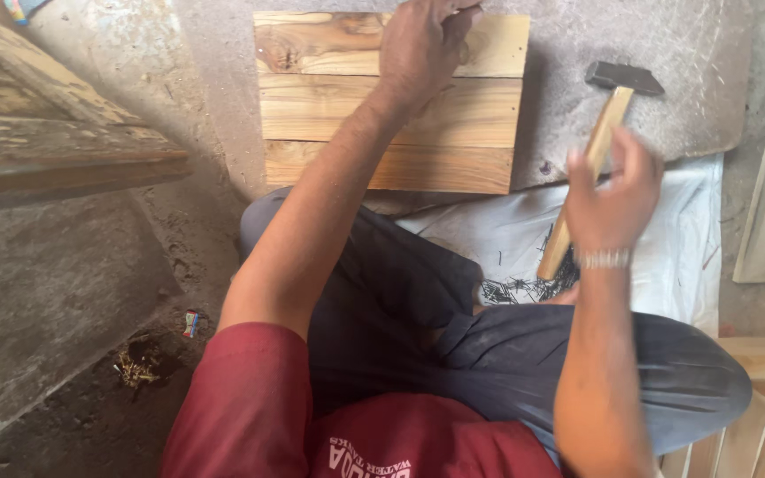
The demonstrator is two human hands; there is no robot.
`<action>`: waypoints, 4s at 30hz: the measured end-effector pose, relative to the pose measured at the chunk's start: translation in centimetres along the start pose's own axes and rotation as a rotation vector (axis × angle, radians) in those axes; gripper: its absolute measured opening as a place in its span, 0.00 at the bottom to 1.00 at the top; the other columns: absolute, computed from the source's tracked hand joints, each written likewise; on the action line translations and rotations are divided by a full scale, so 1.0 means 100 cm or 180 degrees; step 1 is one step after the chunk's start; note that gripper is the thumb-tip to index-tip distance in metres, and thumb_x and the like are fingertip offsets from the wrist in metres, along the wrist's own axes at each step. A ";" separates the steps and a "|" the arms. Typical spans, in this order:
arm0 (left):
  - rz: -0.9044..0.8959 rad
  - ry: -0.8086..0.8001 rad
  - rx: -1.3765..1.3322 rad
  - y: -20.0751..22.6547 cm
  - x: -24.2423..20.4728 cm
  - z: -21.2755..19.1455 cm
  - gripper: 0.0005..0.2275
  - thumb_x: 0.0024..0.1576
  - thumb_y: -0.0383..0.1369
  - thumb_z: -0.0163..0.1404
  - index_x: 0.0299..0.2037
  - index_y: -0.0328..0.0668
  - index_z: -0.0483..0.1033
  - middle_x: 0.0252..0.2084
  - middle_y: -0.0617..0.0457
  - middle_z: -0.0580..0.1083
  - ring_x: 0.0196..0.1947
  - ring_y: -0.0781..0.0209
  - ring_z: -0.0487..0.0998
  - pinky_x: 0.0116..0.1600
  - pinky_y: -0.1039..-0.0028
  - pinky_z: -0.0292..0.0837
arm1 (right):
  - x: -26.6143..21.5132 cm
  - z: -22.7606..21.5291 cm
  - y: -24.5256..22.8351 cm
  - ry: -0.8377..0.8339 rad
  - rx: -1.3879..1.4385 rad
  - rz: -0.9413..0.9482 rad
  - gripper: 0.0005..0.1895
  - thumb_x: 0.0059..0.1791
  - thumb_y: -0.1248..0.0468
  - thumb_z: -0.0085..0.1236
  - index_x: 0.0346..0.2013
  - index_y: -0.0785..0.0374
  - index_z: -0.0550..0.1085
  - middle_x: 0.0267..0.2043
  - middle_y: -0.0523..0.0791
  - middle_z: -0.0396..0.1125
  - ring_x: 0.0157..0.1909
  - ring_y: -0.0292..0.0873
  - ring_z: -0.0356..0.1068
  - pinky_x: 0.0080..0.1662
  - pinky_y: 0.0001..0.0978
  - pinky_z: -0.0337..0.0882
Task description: The person assembles a small wooden box by aligning planks and hammering nails into place. They repeatedly flip the box to work on different sides and secure the structure with a hammer and nails.
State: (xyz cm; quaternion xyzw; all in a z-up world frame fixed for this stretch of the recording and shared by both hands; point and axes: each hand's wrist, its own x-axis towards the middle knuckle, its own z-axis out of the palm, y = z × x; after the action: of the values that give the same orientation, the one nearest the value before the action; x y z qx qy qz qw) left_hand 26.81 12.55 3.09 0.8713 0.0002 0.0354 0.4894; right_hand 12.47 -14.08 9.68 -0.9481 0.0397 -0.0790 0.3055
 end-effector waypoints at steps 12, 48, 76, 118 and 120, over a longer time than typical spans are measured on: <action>0.0354 0.0512 0.0399 -0.013 0.000 0.009 0.08 0.59 0.37 0.57 0.44 0.46 0.78 0.29 0.48 0.79 0.29 0.46 0.79 0.35 0.56 0.73 | -0.050 -0.012 0.010 -0.1126 0.3592 0.2807 0.18 0.57 0.62 0.52 0.61 0.58 0.63 0.37 0.47 0.67 0.29 0.40 0.67 0.31 0.34 0.72; 0.0312 0.0197 -0.0107 -0.003 -0.002 -0.005 0.11 0.55 0.31 0.61 0.44 0.44 0.73 0.35 0.60 0.83 0.35 0.57 0.85 0.44 0.65 0.78 | -0.016 -0.028 -0.122 -0.1002 0.0157 -0.0029 0.31 0.54 0.68 0.56 0.72 0.68 0.62 0.66 0.61 0.65 0.65 0.58 0.68 0.62 0.44 0.71; 0.0445 0.0477 -0.0795 -0.007 -0.004 -0.019 0.25 0.57 0.25 0.42 0.66 0.36 0.49 0.43 0.44 0.69 0.41 0.47 0.76 0.52 0.58 0.74 | -0.033 -0.012 -0.106 0.0447 0.0082 -0.1819 0.24 0.58 0.69 0.55 0.69 0.67 0.66 0.39 0.50 0.70 0.36 0.45 0.69 0.38 0.34 0.70; 0.0912 -0.0671 0.0930 0.051 -0.096 0.089 0.08 0.58 0.36 0.53 0.41 0.42 0.75 0.35 0.43 0.77 0.35 0.42 0.79 0.38 0.51 0.74 | -0.073 -0.067 -0.002 -0.0577 0.4392 0.2684 0.35 0.57 0.63 0.48 0.78 0.48 0.50 0.37 0.46 0.66 0.25 0.34 0.62 0.27 0.26 0.67; 0.1408 -0.2182 0.1522 0.076 -0.168 0.115 0.07 0.62 0.37 0.47 0.41 0.46 0.77 0.38 0.45 0.77 0.37 0.44 0.80 0.41 0.49 0.75 | -0.072 -0.075 0.004 -0.0624 0.4550 0.2571 0.34 0.58 0.63 0.48 0.79 0.50 0.52 0.39 0.46 0.65 0.25 0.34 0.62 0.27 0.25 0.65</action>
State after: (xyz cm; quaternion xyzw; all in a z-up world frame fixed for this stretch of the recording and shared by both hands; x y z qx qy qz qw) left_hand 10.52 -1.84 2.61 0.9002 -0.3389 -0.1519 0.2275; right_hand 4.10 -17.81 14.59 -0.4405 0.2907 0.1137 0.8417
